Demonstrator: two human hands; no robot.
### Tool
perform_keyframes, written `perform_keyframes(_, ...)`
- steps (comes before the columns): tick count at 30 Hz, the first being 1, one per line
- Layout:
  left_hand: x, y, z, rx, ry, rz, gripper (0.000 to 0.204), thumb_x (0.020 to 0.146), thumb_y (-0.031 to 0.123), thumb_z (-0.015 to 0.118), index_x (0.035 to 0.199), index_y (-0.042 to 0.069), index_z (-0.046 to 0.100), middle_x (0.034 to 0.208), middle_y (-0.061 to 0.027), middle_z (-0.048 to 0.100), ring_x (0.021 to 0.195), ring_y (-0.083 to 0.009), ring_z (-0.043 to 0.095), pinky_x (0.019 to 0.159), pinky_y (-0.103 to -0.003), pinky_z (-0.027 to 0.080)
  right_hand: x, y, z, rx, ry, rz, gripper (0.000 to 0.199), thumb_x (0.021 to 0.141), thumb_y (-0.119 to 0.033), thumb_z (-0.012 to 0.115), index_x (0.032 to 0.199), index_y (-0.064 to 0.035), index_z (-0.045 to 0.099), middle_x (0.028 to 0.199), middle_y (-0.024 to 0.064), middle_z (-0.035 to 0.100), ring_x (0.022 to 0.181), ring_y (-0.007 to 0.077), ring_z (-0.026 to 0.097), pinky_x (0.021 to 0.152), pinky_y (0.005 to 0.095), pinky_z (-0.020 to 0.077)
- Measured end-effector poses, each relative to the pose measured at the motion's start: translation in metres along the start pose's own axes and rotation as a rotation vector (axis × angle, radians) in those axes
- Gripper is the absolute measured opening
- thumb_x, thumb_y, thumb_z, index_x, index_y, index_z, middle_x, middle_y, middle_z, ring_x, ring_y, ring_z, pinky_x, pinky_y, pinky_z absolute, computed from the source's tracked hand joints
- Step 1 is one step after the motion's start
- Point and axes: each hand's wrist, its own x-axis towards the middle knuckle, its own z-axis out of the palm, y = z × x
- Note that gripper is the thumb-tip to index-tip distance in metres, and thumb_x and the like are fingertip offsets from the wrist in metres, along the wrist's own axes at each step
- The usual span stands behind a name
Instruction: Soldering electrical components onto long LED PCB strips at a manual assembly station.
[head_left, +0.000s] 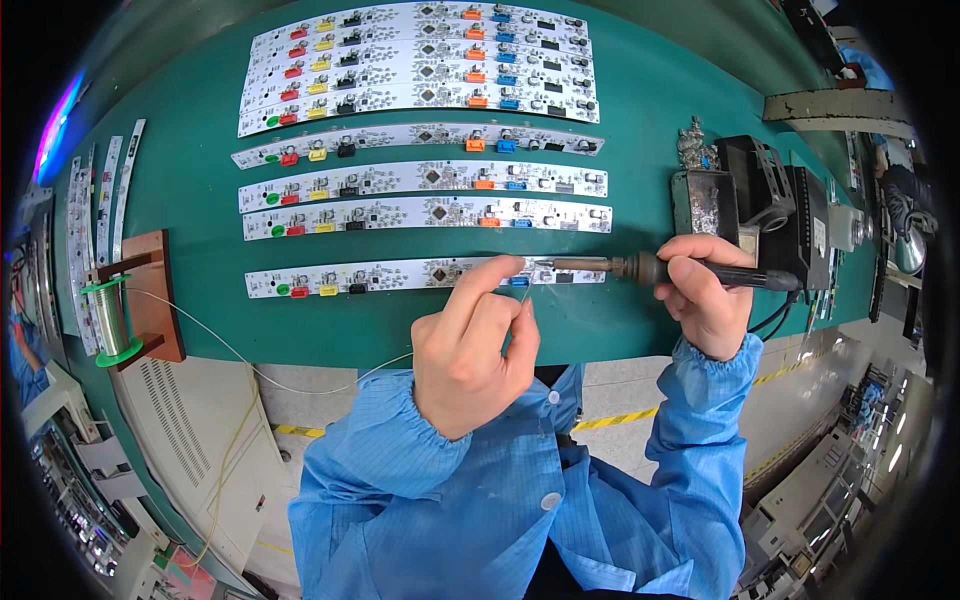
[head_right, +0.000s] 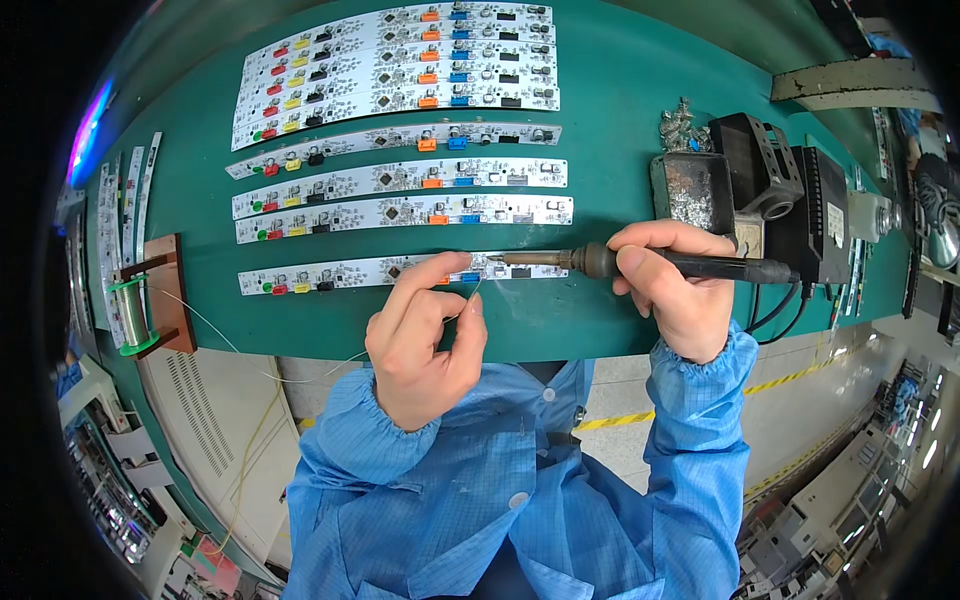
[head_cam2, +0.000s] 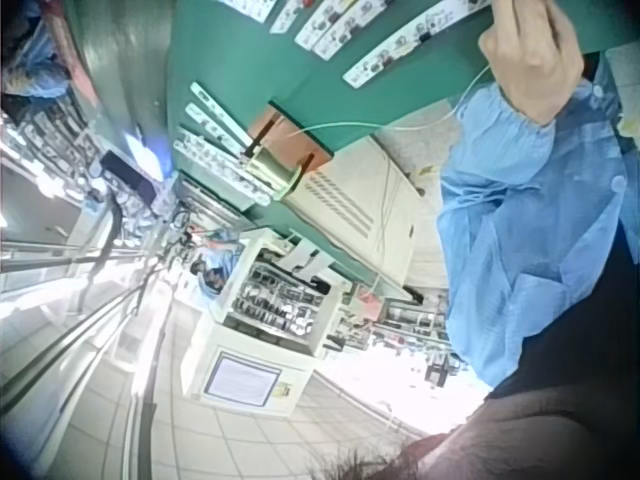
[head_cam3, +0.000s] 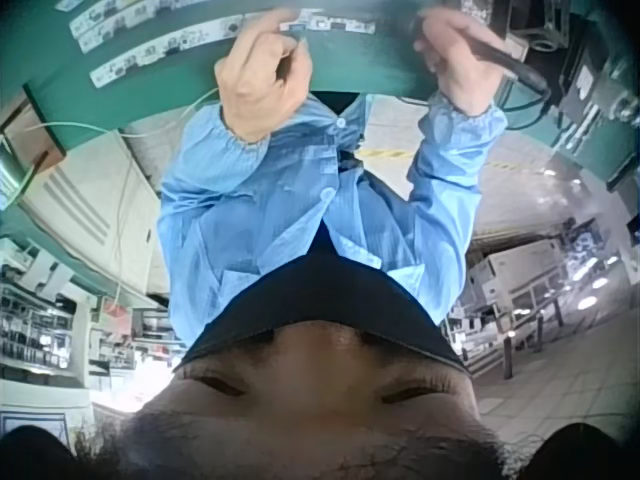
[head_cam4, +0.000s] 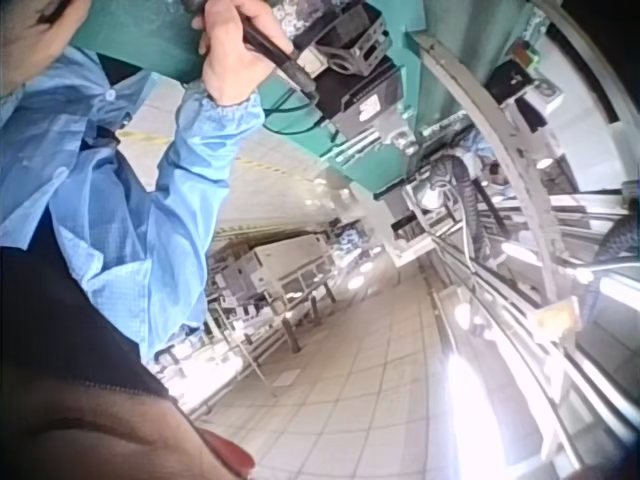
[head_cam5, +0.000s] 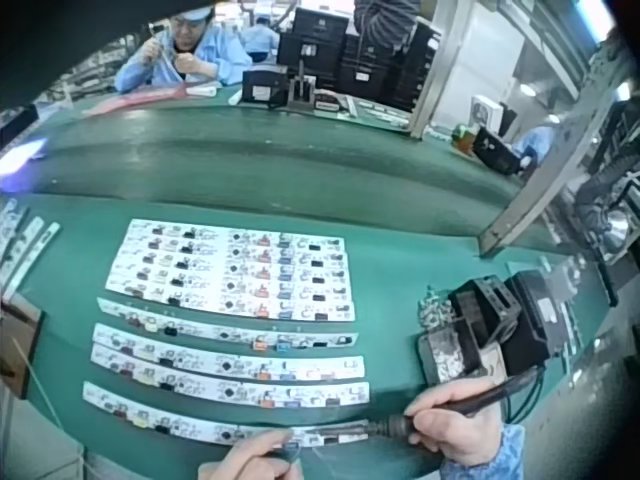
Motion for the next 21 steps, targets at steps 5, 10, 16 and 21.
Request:
perform_keyframes(5,0.0,0.0,0.0,-0.028,0.009,-0.001,0.017,0.071,-0.008,0.069,0.072,0.0,0.055,0.104,-0.0166,0.067,0.047,-0.0097,0.051,0.041,-0.024,0.038,0.0,0.002,-0.002,-0.002,-0.002,0.002,0.017,0.081,-0.013,0.064,0.091,0.0004,0.067,0.066,0.0074,0.063,0.049,0.0086,0.056,0.041,0.0193,0.0369)
perform_keyframes(10,-0.001,0.001,0.0,-0.047,0.016,0.001,0.016,0.071,-0.007,0.069,0.071,0.0,0.054,0.105,-0.0165,0.067,0.045,-0.0074,0.048,0.039,-0.024,0.035,-0.009,0.006,-0.003,0.056,0.097,-0.049,0.018,0.083,-0.014,0.063,0.092,0.0006,0.066,0.069,0.0067,0.062,0.049,0.0096,0.054,0.042,0.02,0.0376)
perform_keyframes(16,-0.003,0.002,-0.002,-0.092,0.04,-0.007,0.014,0.071,-0.007,0.068,0.071,0.0,0.057,0.105,-0.0161,0.066,0.043,-0.0048,0.043,0.038,-0.023,0.033,-0.06,0.073,-0.009,0.047,0.527,-0.763,0.024,0.094,-0.019,0.051,0.101,0.0008,0.062,0.093,0.0186,0.061,0.074,0.0205,0.057,0.057,0.0261,0.0451)
perform_keyframes(21,-0.004,0.002,-0.007,-0.056,0.045,0.065,0.013,0.066,-0.004,0.069,0.076,0.001,0.062,0.103,-0.0145,0.066,0.063,-0.0218,0.064,0.048,-0.029,0.048,-0.081,0.105,-0.007,-0.538,0.641,-0.626,0.04,0.098,-0.021,0.043,0.125,0.0067,0.053,0.119,0.0233,0.057,0.105,0.0329,0.059,0.095,0.0443,0.0452)
